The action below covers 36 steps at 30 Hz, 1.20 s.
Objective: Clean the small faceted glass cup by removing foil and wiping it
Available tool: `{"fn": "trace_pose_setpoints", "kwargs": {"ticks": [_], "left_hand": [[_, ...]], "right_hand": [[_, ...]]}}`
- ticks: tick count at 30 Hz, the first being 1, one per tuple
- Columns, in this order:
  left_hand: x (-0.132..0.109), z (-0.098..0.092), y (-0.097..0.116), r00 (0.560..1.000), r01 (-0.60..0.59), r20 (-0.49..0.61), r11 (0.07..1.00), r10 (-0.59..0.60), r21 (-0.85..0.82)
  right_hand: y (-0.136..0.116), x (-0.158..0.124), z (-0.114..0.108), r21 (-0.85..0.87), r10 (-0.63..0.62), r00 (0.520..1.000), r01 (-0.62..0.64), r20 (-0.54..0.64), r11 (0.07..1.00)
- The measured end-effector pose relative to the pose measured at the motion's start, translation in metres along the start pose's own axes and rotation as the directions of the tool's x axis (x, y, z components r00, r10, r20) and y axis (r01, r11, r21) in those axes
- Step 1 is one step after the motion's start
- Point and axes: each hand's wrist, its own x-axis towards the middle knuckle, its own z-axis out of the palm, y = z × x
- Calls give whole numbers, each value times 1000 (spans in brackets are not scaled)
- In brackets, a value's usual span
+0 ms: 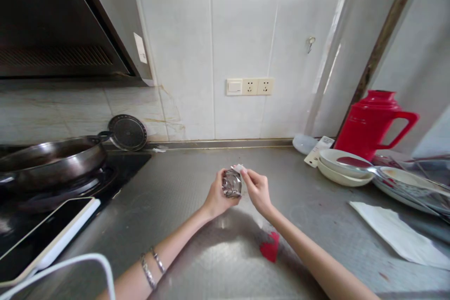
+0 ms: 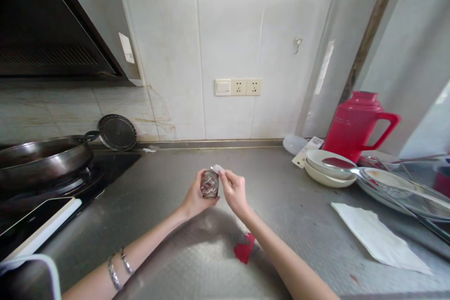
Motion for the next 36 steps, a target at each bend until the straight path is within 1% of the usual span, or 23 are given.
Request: {"fn": "trace_pose_setpoints", "kwargs": {"ticks": [1, 2, 3, 5, 6, 7, 9, 11, 12, 13, 14, 17, 18, 19, 21, 25, 27, 29, 31, 34, 36], "left_hand": [[0, 1, 0, 1000, 12, -3, 1000, -12, 0], [-1, 2, -1, 1000, 21, -10, 1000, -21, 3], [-1, 3, -2, 999, 27, -18, 1000, -27, 9], [0, 4, -6, 999, 32, -18, 999, -32, 20], [0, 4, -7, 999, 36, -8, 999, -36, 22], [0, 4, -9, 999, 36, 2, 999, -36, 25], [1, 4, -10, 1000, 13, 12, 1000, -13, 24], [1, 3, -10, 999, -29, 14, 999, 29, 23], [0, 3, -9, 999, -41, 20, 999, 40, 25], [0, 4, -8, 999, -42, 30, 999, 41, 26], [0, 4, -8, 999, -36, 40, 999, 35, 29], [-2, 6, -7, 999, -20, 35, 998, 18, 54], [-2, 7, -8, 1000, -15, 28, 998, 13, 65], [-2, 8, -8, 1000, -8, 23, 997, 6, 72], [-2, 9, -10, 1000, 10, 17, 997, -11, 82], [-1, 7, -15, 1000, -27, -4, 994, 28, 102], [-1, 6, -16, 999, -33, -10, 994, 34, 99], [-1, 6, -14, 1000, -9, 0, 997, 9, 81], [-2, 7, -9, 1000, 16, 10, 997, -17, 79], [-3, 8, -1, 1000, 16, 13, 995, -17, 97], [-4, 8, 0, 1000, 5, 3, 994, -5, 111]], "right_hand": [[1, 1, 1, -15, 35, 999, -35, -6, 999], [2, 2, 1, -29, 39, 999, -39, -4, 999], [2, 2, 1, -39, 9, 1000, -9, 2, 999], [3, 1, 1, -48, -133, 991, 134, 33, 990], [2, 0, 1, -48, -225, 972, 228, 62, 973], [1, -1, 1, -46, -320, 942, 326, 104, 944], [0, -4, 0, -40, -475, 856, 492, 202, 870], [0, -5, 0, -31, -560, 780, 590, 279, 807], [0, -5, -1, -28, -573, 763, 608, 298, 794], [1, -4, -1, -28, -569, 767, 602, 297, 798], [2, -2, -1, -29, -544, 791, 574, 279, 819], [5, 4, -3, -46, -415, 894, 428, 171, 903], [5, 5, -3, -54, -387, 911, 398, 145, 916], [5, 5, -4, -63, -381, 915, 391, 136, 918], [2, 4, -4, -65, -423, 890, 438, 169, 897], [-5, -3, -3, -16, -550, 794, 573, 257, 820], [-5, -3, -4, -14, -586, 764, 612, 269, 791], [-3, 0, -6, -35, -596, 756, 627, 271, 778], [0, 5, -10, -78, -595, 760, 631, 261, 772], [3, 10, -14, -142, -596, 761, 639, 255, 756], [1, 8, -14, -150, -609, 745, 658, 271, 738]]}}
